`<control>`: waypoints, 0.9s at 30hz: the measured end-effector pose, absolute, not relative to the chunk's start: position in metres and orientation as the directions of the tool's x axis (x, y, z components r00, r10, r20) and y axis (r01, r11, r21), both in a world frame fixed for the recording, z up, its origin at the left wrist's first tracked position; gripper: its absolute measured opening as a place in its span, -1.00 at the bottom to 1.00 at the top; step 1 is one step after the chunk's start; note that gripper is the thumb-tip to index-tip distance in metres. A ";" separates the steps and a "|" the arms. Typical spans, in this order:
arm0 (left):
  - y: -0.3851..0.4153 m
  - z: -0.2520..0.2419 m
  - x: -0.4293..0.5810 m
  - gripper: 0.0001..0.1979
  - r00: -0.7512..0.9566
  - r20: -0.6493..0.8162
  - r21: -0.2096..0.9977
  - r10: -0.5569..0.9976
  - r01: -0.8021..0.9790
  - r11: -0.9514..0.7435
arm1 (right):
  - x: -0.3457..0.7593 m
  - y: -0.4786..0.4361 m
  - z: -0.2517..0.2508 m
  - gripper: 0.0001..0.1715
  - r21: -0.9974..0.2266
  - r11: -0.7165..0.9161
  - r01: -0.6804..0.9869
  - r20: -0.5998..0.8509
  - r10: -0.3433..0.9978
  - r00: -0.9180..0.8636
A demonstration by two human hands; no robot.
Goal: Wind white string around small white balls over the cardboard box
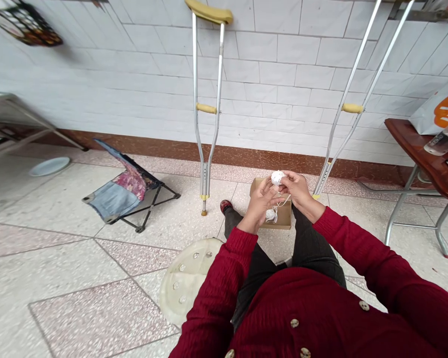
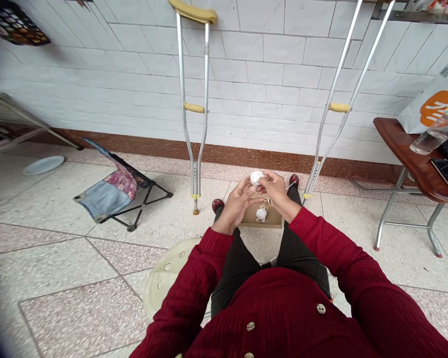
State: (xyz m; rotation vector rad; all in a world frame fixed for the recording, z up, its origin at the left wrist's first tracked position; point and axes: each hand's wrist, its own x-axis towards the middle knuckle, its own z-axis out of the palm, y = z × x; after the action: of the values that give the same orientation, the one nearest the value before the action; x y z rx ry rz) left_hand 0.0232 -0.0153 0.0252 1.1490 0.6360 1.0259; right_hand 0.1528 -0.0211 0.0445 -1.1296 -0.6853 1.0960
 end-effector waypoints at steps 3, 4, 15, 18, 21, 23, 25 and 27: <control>-0.022 0.025 0.037 -0.47 0.401 0.012 0.922 0.916 -0.358 0.145 | 0.152 -0.020 0.044 -0.62 -0.965 0.052 -0.258 -0.048 0.930 0.365; -0.022 0.022 0.037 -0.53 0.389 -0.005 0.931 0.921 -0.334 0.146 | 0.153 -0.020 0.043 -0.61 -0.968 0.047 -0.246 -0.047 0.931 0.363; -0.025 0.004 0.006 -0.65 0.507 -0.017 0.999 0.862 -0.027 0.036 | 0.170 -0.004 0.013 -0.74 -0.946 -0.040 -0.321 -0.179 0.891 0.417; -0.034 0.006 0.004 -0.65 0.555 -0.057 0.992 0.830 -0.061 0.109 | 0.168 0.002 0.007 -0.79 -0.955 -0.028 -0.294 -0.160 0.885 0.437; -0.044 0.015 0.003 -0.65 0.663 -0.056 0.984 0.746 -0.090 0.155 | 0.170 0.009 0.002 -0.88 -0.963 -0.010 -0.271 -0.141 0.871 0.470; -0.048 0.020 0.001 -0.65 0.684 -0.045 0.985 0.728 -0.092 0.147 | 0.173 0.012 0.001 -0.88 -0.963 -0.012 -0.270 -0.143 0.871 0.470; -0.051 0.019 -0.002 -0.66 0.686 -0.040 0.988 0.726 -0.083 0.133 | 0.176 0.013 0.003 -0.86 -0.957 -0.019 -0.288 -0.156 0.874 0.461; -0.052 0.009 -0.007 -0.65 0.690 -0.055 0.989 0.722 -0.060 0.132 | 0.178 0.011 0.008 -0.88 -0.939 -0.040 -0.343 -0.196 0.879 0.435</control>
State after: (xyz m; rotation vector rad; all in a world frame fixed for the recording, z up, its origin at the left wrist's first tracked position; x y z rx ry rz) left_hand -0.0075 -0.0520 0.0091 1.3290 0.6185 0.6227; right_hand 0.1783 0.0111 0.0075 -1.2403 -0.5591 1.0719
